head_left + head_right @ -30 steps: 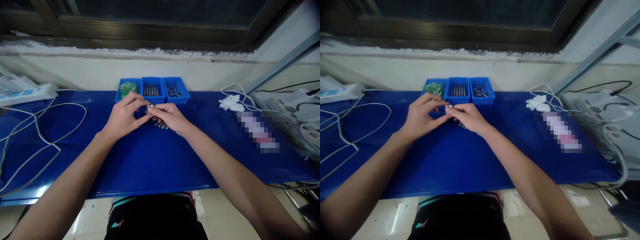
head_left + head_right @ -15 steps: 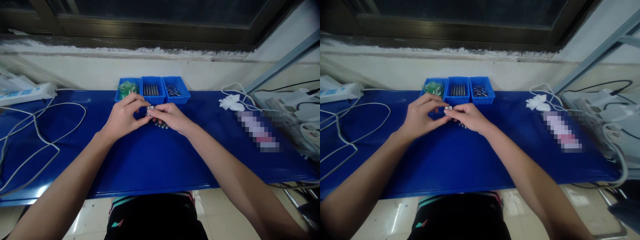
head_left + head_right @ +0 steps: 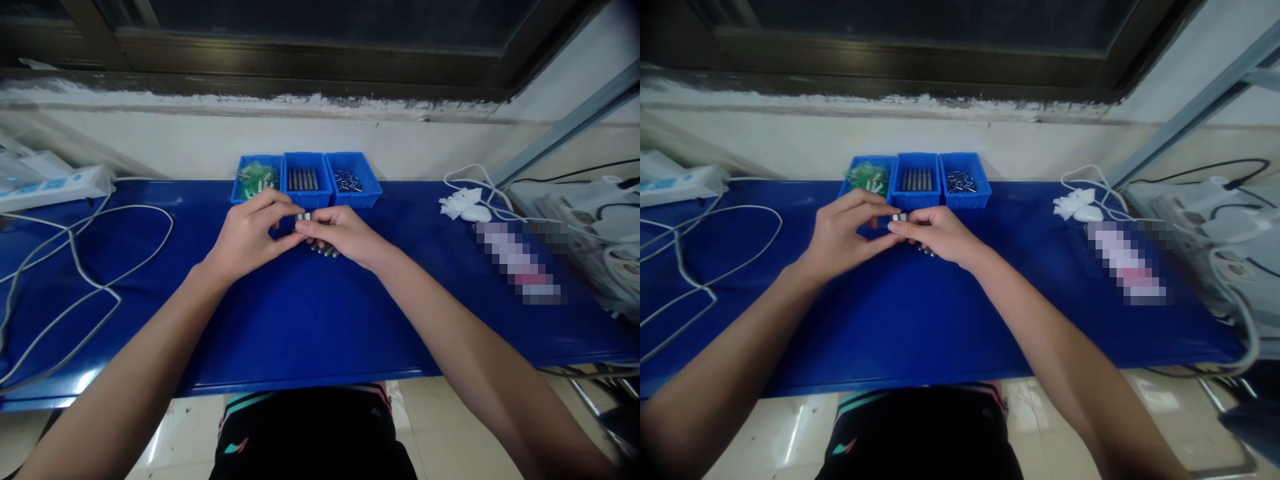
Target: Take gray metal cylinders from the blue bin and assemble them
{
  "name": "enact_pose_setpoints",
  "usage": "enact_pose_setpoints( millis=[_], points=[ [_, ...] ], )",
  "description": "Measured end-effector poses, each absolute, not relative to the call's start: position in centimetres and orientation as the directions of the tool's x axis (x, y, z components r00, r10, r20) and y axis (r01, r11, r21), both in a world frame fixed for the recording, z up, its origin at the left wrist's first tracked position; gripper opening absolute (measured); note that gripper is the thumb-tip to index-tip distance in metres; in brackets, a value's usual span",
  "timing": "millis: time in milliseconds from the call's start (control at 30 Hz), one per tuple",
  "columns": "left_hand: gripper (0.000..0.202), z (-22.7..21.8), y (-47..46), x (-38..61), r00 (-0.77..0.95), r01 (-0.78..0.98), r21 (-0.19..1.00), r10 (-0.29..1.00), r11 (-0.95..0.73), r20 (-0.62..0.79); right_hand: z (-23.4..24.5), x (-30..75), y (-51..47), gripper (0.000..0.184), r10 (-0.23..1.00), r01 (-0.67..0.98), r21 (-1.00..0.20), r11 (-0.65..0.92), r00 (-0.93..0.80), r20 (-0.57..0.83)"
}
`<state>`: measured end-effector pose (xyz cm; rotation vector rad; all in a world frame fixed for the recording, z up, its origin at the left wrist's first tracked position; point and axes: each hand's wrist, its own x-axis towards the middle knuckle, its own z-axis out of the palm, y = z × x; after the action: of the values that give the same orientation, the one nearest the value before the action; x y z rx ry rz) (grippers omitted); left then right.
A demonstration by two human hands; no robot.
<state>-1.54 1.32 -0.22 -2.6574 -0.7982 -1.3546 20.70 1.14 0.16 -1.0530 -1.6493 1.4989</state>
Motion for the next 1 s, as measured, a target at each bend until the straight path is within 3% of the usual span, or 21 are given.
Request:
enact_pose_setpoints(
  millis=[333,733,1000],
  points=[
    [0.027,-0.02,1.20,-1.63,0.494,0.498,0.153,0.425,-0.853,0.759,0.62,20.79,1.05,0.040,0.885,0.128,-0.991,-0.025,-0.459,-0.081],
    [0.021,0.09,1.05,-1.49,0.514,0.444,0.182,0.415,-0.877,0.750,0.30,20.88,1.21,0.045,0.881,0.157,-0.988,-0.005,-0.467,-0.078],
    [0.023,0.37,1.01,-1.27,0.476,0.456,0.180,0.410,-0.872,0.778,0.09,21.19,1.35,0.041,0.835,0.034,-0.998,-0.048,-0.548,-0.059]
  ],
)
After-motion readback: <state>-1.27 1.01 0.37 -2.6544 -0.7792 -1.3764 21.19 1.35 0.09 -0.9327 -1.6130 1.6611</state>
